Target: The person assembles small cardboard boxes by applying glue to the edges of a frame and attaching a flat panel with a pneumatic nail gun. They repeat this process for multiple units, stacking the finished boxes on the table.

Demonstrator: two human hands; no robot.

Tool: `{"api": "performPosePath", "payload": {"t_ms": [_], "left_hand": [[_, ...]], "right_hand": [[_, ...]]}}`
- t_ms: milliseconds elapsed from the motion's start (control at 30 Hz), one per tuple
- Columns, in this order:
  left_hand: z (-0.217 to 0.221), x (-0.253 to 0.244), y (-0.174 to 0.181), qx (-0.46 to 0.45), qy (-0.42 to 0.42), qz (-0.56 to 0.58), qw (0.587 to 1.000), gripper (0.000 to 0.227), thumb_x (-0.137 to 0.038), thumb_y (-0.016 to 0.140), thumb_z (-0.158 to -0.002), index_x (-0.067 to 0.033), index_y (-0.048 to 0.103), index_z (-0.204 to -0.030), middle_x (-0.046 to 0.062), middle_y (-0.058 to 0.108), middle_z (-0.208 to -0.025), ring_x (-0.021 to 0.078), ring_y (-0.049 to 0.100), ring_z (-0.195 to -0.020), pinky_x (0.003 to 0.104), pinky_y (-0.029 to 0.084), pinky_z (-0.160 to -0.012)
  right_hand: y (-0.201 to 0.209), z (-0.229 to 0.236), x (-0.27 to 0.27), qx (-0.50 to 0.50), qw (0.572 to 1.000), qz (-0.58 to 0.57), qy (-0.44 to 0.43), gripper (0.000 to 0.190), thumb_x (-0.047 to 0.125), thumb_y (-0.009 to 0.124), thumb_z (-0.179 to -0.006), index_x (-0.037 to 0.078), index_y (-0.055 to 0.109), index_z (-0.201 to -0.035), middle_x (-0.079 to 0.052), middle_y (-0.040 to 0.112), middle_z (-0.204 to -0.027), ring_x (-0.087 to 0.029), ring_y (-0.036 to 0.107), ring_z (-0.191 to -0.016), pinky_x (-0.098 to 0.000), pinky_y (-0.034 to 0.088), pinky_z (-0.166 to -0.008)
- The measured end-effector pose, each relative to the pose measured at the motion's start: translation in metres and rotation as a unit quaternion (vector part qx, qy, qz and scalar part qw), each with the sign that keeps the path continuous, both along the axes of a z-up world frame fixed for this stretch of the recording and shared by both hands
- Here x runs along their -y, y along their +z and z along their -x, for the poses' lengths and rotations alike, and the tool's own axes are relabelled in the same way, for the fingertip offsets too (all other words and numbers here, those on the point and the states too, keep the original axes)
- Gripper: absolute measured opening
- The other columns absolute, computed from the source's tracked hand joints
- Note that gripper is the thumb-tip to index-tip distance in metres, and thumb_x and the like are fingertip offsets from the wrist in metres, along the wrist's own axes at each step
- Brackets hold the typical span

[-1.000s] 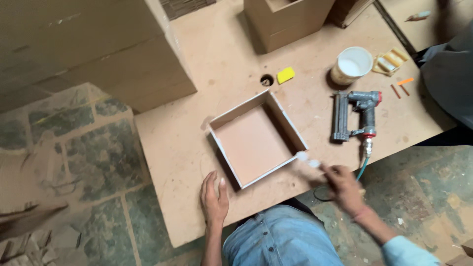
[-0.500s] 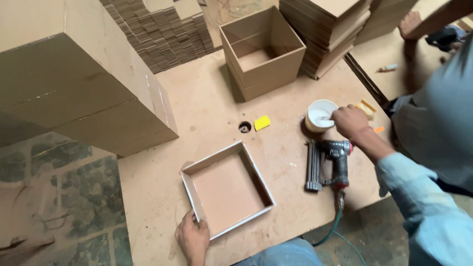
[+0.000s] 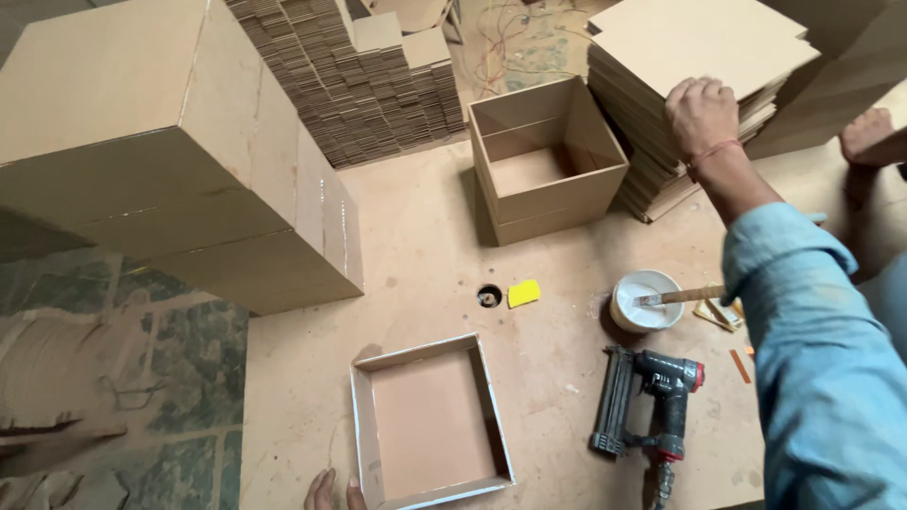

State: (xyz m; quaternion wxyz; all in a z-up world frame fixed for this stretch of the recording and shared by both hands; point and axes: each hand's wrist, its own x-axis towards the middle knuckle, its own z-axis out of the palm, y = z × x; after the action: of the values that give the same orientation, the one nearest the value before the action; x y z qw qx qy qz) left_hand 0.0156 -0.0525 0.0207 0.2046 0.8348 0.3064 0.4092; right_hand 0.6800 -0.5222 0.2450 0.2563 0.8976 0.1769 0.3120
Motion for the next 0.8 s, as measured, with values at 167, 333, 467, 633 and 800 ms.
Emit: {"api": "performPosePath", "payload": {"t_ms": [167,333,467,633,800], "left_hand": [[-0.011,0.024,0.072,-0.05,-0.04,-0.002,0.998,0.041,-0.015,0.075,-0.08,0.002,0.068,-0.117,0.025,0.063,-0.133,0.0401,0.063,-0.123,0.047,0.052,-0.105],[-0.05,0.054,0.153,-0.057,-0.181,0.146,0.971,0.046,-0.004,0.071,-0.081,-0.0002,0.064,-0.127,0.019,0.059,-0.141,0.0367,0.056,-0.133,0.041,0.047,-0.108],[-0.055,0.065,0.187,-0.095,-0.323,0.188,0.923,0.082,-0.017,0.086,-0.079,-0.0046,0.045,-0.149,0.017,0.046,-0.157,0.0349,0.046,-0.145,0.04,0.04,-0.117],[-0.024,0.069,0.19,-0.062,-0.427,0.287,0.855,0.122,-0.023,0.09,-0.077,-0.0011,0.007,-0.163,0.023,0.016,-0.171,0.037,0.026,-0.157,0.044,0.028,-0.125],[0.009,0.051,0.164,-0.142,-0.363,0.249,0.887,0.128,-0.025,0.092,-0.072,0.002,0.006,-0.162,0.028,0.011,-0.17,0.0401,0.019,-0.158,0.048,0.026,-0.125]], "right_hand": [[0.022,0.09,-0.021,0.067,0.997,0.038,0.032,0.031,0.016,0.062,-0.1,0.001,0.067,-0.127,-0.02,0.075,-0.095,-0.023,0.072,-0.075,-0.0314,0.054,-0.062],[0.079,0.294,-0.022,-0.076,0.907,-0.361,0.204,0.015,-0.004,0.062,-0.105,0.0,0.06,-0.12,-0.014,0.067,-0.09,-0.029,0.067,-0.075,-0.0349,0.051,-0.069],[0.073,0.408,-0.066,-0.263,0.612,-0.715,0.212,0.02,0.014,0.065,-0.114,0.001,0.056,-0.127,-0.005,0.063,-0.102,-0.009,0.056,-0.084,-0.0252,0.046,-0.075],[0.004,0.5,-0.141,-0.435,0.395,-0.805,0.081,0.045,0.019,0.061,-0.098,0.003,0.054,-0.14,-0.002,0.071,-0.11,-0.009,0.064,-0.091,-0.0246,0.053,-0.079],[-0.065,0.547,-0.174,-0.421,0.524,-0.737,0.074,0.048,0.021,0.063,-0.101,0.003,0.057,-0.145,-0.011,0.066,-0.122,-0.019,0.062,-0.108,-0.0314,0.052,-0.094]]}}
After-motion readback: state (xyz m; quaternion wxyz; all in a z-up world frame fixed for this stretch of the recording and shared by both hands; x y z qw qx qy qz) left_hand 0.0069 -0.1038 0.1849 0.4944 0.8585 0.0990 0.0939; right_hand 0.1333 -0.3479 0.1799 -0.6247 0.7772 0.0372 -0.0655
